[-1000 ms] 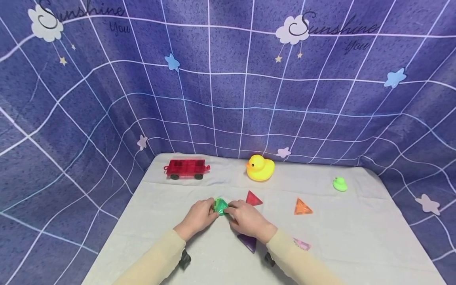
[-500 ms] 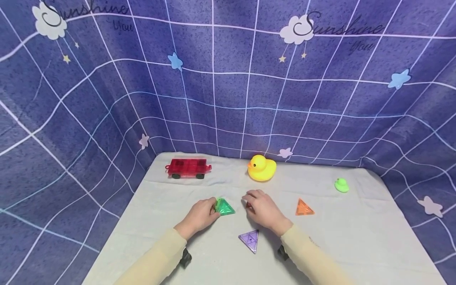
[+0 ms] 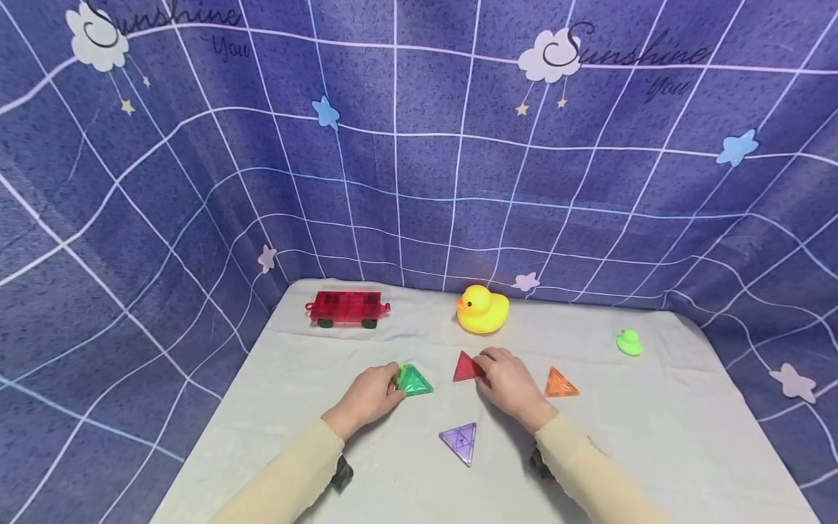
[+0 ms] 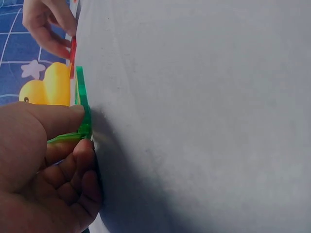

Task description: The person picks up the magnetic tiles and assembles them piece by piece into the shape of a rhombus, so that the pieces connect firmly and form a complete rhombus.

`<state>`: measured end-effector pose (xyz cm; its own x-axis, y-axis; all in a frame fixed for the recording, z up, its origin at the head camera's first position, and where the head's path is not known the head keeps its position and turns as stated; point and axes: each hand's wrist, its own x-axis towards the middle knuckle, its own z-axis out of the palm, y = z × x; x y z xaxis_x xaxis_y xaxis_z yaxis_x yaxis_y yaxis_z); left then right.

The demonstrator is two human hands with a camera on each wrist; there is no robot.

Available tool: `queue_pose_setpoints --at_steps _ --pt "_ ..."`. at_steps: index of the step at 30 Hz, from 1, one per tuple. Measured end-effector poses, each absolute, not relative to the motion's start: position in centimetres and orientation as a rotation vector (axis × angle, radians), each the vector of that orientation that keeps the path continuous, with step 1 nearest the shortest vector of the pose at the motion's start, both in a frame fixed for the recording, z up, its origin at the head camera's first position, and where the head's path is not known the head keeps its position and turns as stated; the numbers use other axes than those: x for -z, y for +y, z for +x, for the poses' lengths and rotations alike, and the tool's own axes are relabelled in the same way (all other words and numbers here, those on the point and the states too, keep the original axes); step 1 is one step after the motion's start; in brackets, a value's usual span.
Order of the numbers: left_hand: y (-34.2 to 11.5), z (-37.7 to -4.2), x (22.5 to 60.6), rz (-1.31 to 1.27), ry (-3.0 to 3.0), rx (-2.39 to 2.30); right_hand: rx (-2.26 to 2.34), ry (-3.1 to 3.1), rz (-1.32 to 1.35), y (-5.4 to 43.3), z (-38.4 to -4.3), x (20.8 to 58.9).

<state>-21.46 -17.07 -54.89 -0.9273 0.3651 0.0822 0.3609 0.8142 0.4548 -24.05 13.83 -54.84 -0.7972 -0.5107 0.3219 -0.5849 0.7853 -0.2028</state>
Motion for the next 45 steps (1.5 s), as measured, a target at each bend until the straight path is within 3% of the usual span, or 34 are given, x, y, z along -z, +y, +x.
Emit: queue_pose_setpoints --at_steps 45 --pt "-17.1 -21.4 54.9 0.584 2.977 -0.730 -0.746 -2.738 0.674 13.8 -23.7 54.8"
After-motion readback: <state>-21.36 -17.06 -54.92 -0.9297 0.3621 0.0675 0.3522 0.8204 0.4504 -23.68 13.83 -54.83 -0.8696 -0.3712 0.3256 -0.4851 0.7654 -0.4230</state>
